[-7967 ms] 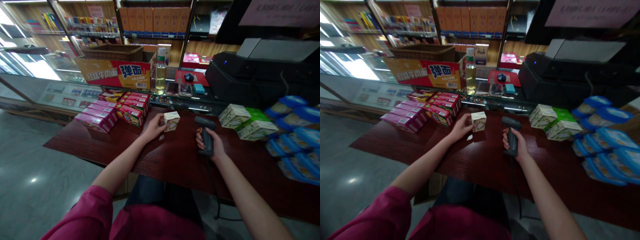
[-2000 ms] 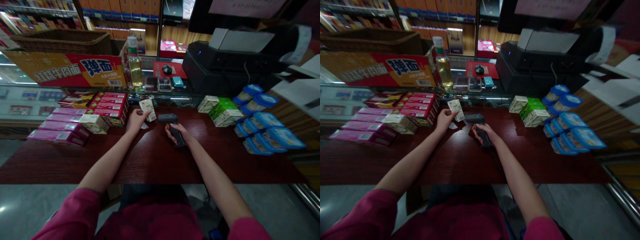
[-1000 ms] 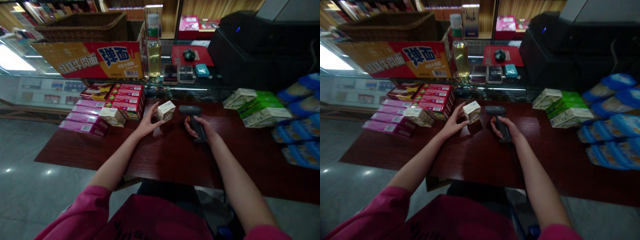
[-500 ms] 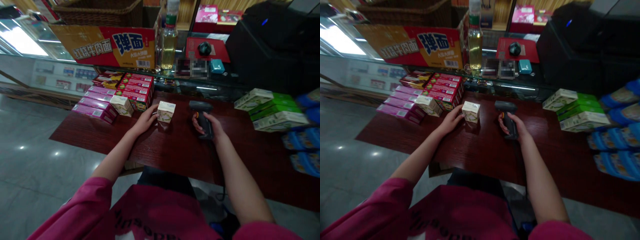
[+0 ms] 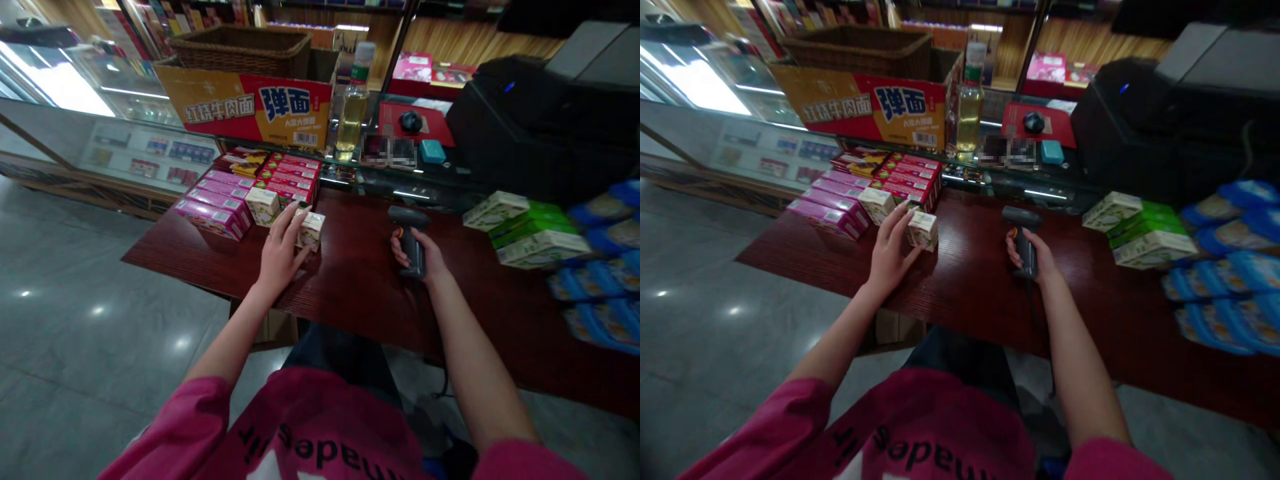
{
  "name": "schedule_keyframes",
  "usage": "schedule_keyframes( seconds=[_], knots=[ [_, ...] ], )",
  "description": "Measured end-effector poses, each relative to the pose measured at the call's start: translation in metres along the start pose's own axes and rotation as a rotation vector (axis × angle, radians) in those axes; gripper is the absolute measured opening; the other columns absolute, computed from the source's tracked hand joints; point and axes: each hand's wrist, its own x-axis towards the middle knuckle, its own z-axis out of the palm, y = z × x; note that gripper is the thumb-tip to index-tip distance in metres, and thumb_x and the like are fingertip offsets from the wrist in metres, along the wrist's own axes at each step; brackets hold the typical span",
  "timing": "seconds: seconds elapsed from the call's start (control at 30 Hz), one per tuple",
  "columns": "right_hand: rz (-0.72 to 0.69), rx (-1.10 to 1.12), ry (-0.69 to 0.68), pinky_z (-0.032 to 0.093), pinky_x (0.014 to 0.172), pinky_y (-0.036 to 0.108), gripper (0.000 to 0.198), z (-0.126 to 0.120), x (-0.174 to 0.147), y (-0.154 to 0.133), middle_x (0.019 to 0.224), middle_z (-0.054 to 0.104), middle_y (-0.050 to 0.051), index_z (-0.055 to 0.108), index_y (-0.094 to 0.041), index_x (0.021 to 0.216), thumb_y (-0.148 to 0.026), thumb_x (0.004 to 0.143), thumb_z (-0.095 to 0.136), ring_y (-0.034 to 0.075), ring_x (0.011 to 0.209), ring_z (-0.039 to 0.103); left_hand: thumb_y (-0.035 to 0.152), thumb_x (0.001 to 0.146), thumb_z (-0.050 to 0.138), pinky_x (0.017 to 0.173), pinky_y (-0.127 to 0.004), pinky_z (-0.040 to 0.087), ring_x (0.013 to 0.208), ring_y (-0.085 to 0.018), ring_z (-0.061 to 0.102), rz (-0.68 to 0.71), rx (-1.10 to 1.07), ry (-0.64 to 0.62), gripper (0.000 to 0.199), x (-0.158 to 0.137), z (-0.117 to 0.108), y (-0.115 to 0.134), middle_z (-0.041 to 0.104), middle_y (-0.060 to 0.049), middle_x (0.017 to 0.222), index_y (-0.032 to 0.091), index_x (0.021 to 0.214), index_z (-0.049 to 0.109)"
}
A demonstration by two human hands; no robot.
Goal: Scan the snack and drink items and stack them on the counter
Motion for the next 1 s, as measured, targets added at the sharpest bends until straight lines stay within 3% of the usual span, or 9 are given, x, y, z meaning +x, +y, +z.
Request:
schedule_keyframes(
  seconds=[0.17,0.43,0.6,1.0],
  knots=[
    [-0.055,0.030,0.023,0.033,0.034,0.018,0.028,-0.001,-0.003,0.003,0.071,0.054,0.000,0.065,-0.019,0.090,-0.046,0.082,0.069,0.010,0.049,0.038,0.027,0.096,0.064,0.126,-0.048,0.036,0.149,-0.028,0.045,0.129,0.163,-0.096,0.058,0.010,0.007,0.010,0.052,-0.007,0.158,0.028,0.152,0.048],
    [-0.052,0.024,0.007,0.035,0.034,0.019,0.029,-0.003,0.000,0.003,0.072,0.056,0.000,0.065,-0.018,0.090,-0.046,0.082,0.070,0.009,0.047,0.040,0.022,0.098,0.057,0.131,-0.051,0.028,0.155,-0.026,0.037,0.114,0.189,-0.049,0.051,0.018,0.010,-0.016,0.053,-0.012,0.157,0.020,0.148,0.049],
    [-0.051,0.014,0.002,0.033,0.034,0.019,0.029,0.000,-0.002,0.001,0.071,0.056,0.000,0.063,-0.019,0.089,-0.047,0.086,0.066,0.009,0.045,0.038,0.018,0.096,0.058,0.131,-0.061,0.017,0.155,-0.029,0.036,0.072,0.100,-0.057,0.049,0.029,0.005,-0.032,0.050,-0.010,0.159,0.026,0.144,0.054],
    [-0.014,0.063,-0.026,0.033,0.033,0.018,0.028,-0.002,0.002,0.000,0.070,0.057,-0.001,0.063,-0.018,0.092,-0.045,0.086,0.067,0.009,0.045,0.042,0.020,0.092,0.063,0.131,-0.062,0.008,0.155,-0.031,0.035,0.031,0.071,-0.039,0.059,0.025,0.005,-0.040,0.047,-0.009,0.161,0.029,0.150,0.050]
  ],
)
